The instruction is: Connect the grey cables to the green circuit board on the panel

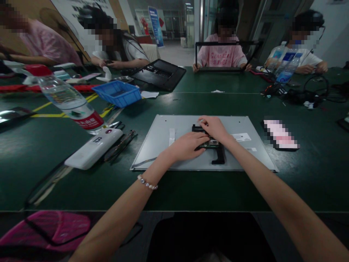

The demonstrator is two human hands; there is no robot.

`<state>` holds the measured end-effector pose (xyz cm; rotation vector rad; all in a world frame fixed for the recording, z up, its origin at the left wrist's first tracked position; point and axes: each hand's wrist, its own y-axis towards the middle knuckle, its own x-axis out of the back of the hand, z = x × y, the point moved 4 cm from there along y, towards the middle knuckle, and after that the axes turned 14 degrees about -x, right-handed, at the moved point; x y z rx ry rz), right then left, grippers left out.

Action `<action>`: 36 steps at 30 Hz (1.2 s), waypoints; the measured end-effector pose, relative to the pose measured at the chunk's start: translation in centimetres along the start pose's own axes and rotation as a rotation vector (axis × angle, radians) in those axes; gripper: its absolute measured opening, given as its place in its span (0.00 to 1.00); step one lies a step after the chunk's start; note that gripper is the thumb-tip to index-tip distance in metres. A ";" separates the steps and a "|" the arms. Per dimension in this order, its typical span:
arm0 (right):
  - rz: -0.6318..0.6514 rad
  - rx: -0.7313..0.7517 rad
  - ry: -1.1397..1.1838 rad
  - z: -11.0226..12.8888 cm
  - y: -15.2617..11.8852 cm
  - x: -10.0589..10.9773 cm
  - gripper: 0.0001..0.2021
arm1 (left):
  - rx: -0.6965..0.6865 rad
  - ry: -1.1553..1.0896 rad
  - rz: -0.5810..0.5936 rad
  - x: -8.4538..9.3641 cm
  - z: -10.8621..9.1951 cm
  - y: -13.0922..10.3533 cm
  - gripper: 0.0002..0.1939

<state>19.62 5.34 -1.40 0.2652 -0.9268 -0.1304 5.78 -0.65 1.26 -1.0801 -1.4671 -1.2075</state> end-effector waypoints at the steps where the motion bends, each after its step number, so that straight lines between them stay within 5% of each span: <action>1: -0.013 -0.001 0.000 -0.1 0.0 0.1 0.12 | 0.002 -0.001 0.001 0.0 0.0 0.0 0.18; 19: 0.123 0.050 -0.132 0.0 0.0 0.2 0.14 | -0.016 0.009 0.000 0.0 -0.1 0.0 0.19; 25: 0.113 0.004 -0.079 0.0 -0.1 2.6 0.17 | -0.010 0.021 -0.002 0.0 -0.2 0.0 0.19; 36: 0.186 -0.329 -0.193 -9.0 -5.8 10.1 0.13 | 0.007 0.006 0.020 0.2 -0.6 0.0 0.23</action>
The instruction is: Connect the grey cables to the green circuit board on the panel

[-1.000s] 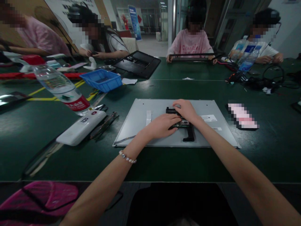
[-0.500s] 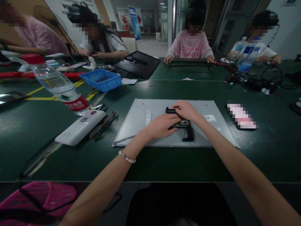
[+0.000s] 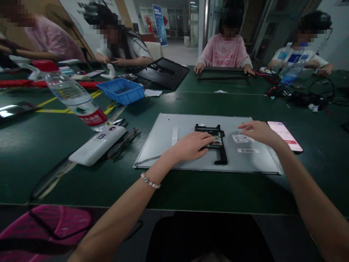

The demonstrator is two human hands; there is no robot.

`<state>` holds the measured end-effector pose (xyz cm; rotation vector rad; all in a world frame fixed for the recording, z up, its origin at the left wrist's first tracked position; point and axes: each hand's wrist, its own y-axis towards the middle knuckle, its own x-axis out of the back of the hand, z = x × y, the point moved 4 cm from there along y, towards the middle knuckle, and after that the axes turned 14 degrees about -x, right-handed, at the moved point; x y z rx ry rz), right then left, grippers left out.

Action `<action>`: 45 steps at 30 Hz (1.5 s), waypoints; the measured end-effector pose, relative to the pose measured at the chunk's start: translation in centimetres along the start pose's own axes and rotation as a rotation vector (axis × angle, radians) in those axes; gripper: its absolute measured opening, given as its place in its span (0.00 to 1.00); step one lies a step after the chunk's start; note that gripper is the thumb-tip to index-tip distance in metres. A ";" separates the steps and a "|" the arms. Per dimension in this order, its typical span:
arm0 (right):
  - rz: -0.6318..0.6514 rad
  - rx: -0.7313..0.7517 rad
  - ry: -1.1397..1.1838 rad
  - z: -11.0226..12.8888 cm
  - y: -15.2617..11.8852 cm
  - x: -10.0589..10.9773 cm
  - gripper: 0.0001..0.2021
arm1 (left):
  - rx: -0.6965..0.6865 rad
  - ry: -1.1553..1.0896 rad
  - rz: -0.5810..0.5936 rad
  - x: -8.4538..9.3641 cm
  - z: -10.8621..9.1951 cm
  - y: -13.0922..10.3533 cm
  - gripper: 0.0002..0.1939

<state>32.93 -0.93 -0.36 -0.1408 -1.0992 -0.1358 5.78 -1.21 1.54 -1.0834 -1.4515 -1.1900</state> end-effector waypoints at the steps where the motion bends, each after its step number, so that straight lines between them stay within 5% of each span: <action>1: 0.020 -0.016 -0.010 -0.5 -0.2 -0.1 0.14 | 0.000 -0.002 0.001 0.0 0.0 0.0 0.22; 12: 0.097 -0.041 0.022 0.1 -0.9 -0.6 0.08 | -0.007 0.000 0.008 -0.2 0.1 0.0 0.22; 21: 0.490 -0.073 0.498 3.6 -2.4 -2.7 0.11 | 0.015 0.003 0.024 -0.2 0.0 0.1 0.23; 35: 0.158 0.086 0.188 4.8 -2.5 -3.7 0.06 | 0.001 0.006 0.014 -0.3 0.1 0.2 0.22; 45: 0.102 0.137 0.291 5.1 -2.6 -2.3 0.08 | -0.004 0.003 -0.001 0.0 0.2 0.1 0.23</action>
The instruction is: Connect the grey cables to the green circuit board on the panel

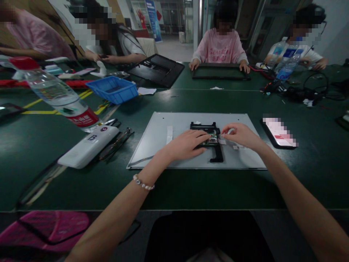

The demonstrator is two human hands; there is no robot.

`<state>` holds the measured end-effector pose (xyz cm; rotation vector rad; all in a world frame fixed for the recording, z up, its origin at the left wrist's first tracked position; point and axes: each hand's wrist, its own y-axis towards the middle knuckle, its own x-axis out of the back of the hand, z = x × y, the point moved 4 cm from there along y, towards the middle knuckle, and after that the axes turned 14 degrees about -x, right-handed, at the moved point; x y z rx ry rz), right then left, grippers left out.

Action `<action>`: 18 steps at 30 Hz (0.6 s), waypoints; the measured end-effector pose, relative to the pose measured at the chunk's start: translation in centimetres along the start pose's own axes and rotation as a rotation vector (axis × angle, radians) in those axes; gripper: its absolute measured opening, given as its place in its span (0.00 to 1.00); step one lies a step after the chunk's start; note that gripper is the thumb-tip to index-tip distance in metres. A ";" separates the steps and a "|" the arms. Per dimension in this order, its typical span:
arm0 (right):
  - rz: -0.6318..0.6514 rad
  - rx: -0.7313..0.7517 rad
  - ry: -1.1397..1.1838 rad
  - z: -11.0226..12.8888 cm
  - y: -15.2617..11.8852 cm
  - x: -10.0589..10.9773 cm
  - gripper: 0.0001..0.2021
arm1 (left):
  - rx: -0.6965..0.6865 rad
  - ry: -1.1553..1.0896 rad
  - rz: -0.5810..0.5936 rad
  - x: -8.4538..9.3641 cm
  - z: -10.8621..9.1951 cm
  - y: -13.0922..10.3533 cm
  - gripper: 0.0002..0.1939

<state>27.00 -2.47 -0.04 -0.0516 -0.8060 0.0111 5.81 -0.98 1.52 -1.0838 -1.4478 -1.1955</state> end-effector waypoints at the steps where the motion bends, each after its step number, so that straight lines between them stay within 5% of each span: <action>1: 0.000 0.012 0.005 0.2 -0.1 0.0 0.07 | 0.014 0.009 -0.015 0.3 0.3 -0.2 0.24; 9: -0.047 0.160 -0.040 1.9 -0.8 -0.6 0.08 | 0.381 0.217 -0.208 2.6 6.2 -4.7 0.22; 18: -0.087 0.182 -0.204 2.3 -0.9 -0.8 0.10 | 0.558 0.103 -0.129 1.4 9.9 -8.2 0.20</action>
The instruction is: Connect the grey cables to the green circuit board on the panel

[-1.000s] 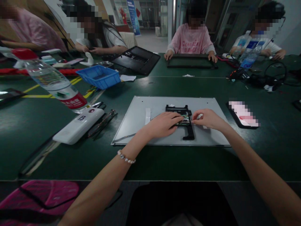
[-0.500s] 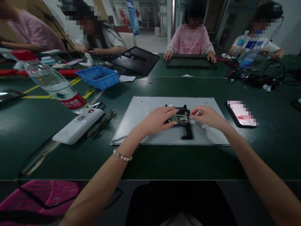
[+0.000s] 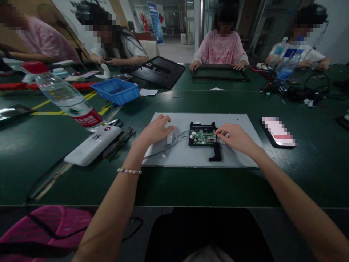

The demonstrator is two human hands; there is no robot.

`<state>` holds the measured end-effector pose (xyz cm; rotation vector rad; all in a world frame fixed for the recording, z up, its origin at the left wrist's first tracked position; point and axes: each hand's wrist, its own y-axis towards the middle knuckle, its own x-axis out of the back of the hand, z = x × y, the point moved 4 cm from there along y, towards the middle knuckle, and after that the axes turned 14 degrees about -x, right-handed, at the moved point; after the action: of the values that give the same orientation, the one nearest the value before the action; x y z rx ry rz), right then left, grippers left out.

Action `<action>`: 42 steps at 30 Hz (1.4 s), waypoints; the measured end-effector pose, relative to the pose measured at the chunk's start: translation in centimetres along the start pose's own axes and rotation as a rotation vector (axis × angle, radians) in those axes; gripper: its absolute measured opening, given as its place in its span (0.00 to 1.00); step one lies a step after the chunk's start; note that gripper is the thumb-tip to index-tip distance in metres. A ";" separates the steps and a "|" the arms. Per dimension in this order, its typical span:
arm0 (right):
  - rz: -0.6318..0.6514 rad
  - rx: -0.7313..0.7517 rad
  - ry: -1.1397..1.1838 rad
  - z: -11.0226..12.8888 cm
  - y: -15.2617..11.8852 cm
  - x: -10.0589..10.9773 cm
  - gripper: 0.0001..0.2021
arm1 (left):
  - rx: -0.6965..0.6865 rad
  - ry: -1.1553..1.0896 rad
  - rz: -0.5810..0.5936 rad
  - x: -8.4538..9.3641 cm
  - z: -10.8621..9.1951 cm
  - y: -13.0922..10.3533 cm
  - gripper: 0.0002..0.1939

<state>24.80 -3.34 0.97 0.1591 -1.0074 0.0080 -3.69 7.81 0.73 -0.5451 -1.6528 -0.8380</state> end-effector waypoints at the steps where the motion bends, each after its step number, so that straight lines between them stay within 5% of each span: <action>1: 0.003 -0.009 -0.008 0.0 0.0 0.0 0.10 | 0.012 -0.025 0.022 0.0 0.2 0.0 0.19; 6: -0.023 -0.029 -0.025 -0.1 0.1 0.0 0.11 | -0.008 -0.211 0.117 0.0 0.7 0.0 0.10; 13: -0.122 0.021 -0.022 1.0 -0.3 0.3 0.12 | 0.018 -0.676 -0.086 2.5 -1.5 0.2 0.12; 16: -0.090 0.017 -0.040 1.2 -0.4 0.0 0.11 | 0.000 -0.771 -0.034 2.6 -2.5 0.3 0.13; 20: -0.051 0.007 -0.073 1.0 -0.2 -0.4 0.12 | -0.030 -0.688 0.130 1.5 -2.5 0.3 0.14; 27: -0.047 0.003 -0.065 0.8 -0.2 -0.3 0.12 | 0.037 -0.637 0.055 2.6 -2.8 0.1 0.16; 32: -0.049 0.005 -0.075 0.8 -0.2 -0.4 0.13 | -0.096 -0.687 0.195 2.2 -4.0 0.2 0.13; 42: -0.056 0.013 -0.095 0.7 -0.2 -0.5 0.12 | -0.160 -0.344 0.301 0.2 -1.9 0.0 0.17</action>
<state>23.96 -3.58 0.83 0.2006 -1.0971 -0.0442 -2.48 6.33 1.08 -1.0694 -1.7602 -0.6818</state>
